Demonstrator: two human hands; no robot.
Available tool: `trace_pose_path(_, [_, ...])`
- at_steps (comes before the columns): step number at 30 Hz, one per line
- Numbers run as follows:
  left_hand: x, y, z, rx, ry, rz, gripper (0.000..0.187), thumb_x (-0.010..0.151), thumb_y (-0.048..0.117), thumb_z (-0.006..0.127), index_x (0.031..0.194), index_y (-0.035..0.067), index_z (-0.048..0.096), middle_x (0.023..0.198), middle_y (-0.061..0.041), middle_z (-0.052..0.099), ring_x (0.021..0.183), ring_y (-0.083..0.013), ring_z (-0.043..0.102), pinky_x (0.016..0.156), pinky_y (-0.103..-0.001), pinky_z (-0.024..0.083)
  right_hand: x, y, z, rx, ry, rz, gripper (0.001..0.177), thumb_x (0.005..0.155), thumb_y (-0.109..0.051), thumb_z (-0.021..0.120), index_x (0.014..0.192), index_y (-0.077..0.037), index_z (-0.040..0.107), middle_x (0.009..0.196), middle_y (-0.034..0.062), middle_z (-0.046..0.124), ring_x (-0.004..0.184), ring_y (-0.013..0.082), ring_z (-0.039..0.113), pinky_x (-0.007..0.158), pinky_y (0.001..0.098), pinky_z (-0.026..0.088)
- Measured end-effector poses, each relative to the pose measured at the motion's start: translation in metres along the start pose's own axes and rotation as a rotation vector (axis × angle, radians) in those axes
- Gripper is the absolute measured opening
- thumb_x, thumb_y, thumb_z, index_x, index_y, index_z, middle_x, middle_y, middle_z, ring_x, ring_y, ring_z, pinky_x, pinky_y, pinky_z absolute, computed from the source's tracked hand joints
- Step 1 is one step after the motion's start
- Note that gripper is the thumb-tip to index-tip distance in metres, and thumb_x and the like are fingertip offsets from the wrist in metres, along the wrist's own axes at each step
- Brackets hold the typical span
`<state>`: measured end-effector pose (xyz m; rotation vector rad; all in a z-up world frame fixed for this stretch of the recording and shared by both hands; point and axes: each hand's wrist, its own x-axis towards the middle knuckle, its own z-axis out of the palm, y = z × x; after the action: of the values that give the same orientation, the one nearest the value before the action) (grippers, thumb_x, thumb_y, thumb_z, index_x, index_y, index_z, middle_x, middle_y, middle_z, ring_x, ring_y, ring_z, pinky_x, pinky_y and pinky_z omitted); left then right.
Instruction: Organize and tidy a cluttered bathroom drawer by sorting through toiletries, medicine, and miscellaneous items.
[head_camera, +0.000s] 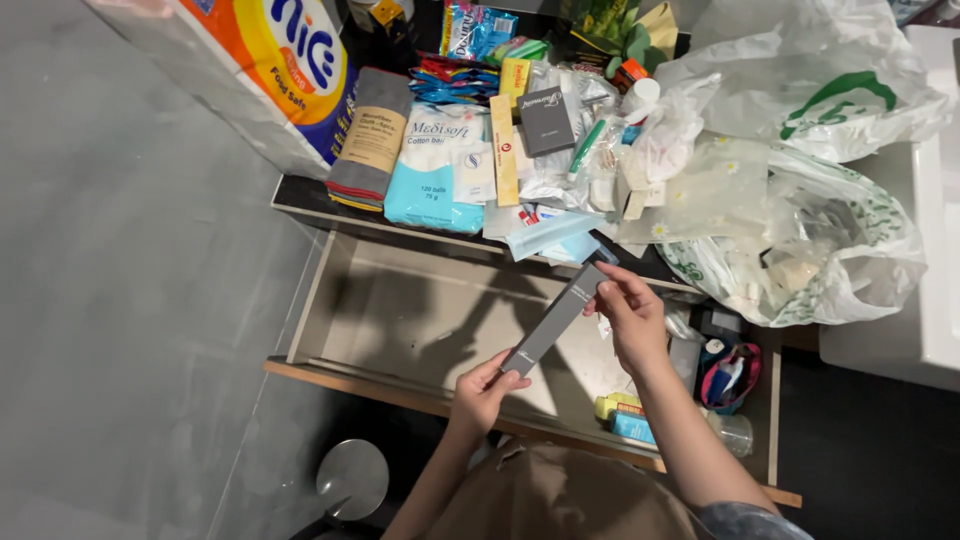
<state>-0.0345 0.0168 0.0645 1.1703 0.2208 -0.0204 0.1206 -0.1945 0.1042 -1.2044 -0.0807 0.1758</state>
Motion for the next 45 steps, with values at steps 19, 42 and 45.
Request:
trace_pose_path(19, [0.029, 0.049, 0.014, 0.986, -0.155, 0.769, 0.045, 0.078, 0.023, 0.082, 0.115, 0.0, 0.071, 0.114, -0.017, 0.074, 0.107, -0.035, 0.068, 0.095, -0.047, 0.045, -0.055, -0.079, 0.044, -0.828, -0.539, -0.353, 0.025, 0.076, -0.002, 0.081, 0.099, -0.004, 0.071, 0.101, 0.0067, 0.076, 0.094, 0.0191, 0.075, 0.083, 0.0309, 0.059])
trace_pose_path(42, [0.036, 0.068, 0.03, 0.929, -0.435, 0.522, 0.051, 0.089, 0.057, 0.066, 0.111, 0.011, 0.068, 0.102, -0.009, 0.069, 0.095, -0.0364, 0.066, 0.085, -0.042, 0.049, -0.047, -0.127, 0.052, -1.179, -0.817, -0.579, 0.023, 0.074, -0.013, 0.079, 0.094, -0.008, 0.07, 0.103, 0.0064, 0.066, 0.094, 0.0304, 0.068, 0.081, 0.042, 0.054])
trace_pose_path(45, [0.031, 0.073, 0.034, 0.867, -0.467, 0.518, 0.047, 0.09, 0.056, 0.065, 0.112, 0.016, 0.073, 0.104, -0.007, 0.071, 0.095, -0.0349, 0.066, 0.086, -0.042, 0.05, -0.047, -0.131, 0.054, -1.161, -0.867, -0.504, 0.025, 0.072, -0.012, 0.079, 0.094, -0.007, 0.069, 0.102, 0.0076, 0.066, 0.091, 0.0322, 0.067, 0.079, 0.0436, 0.053])
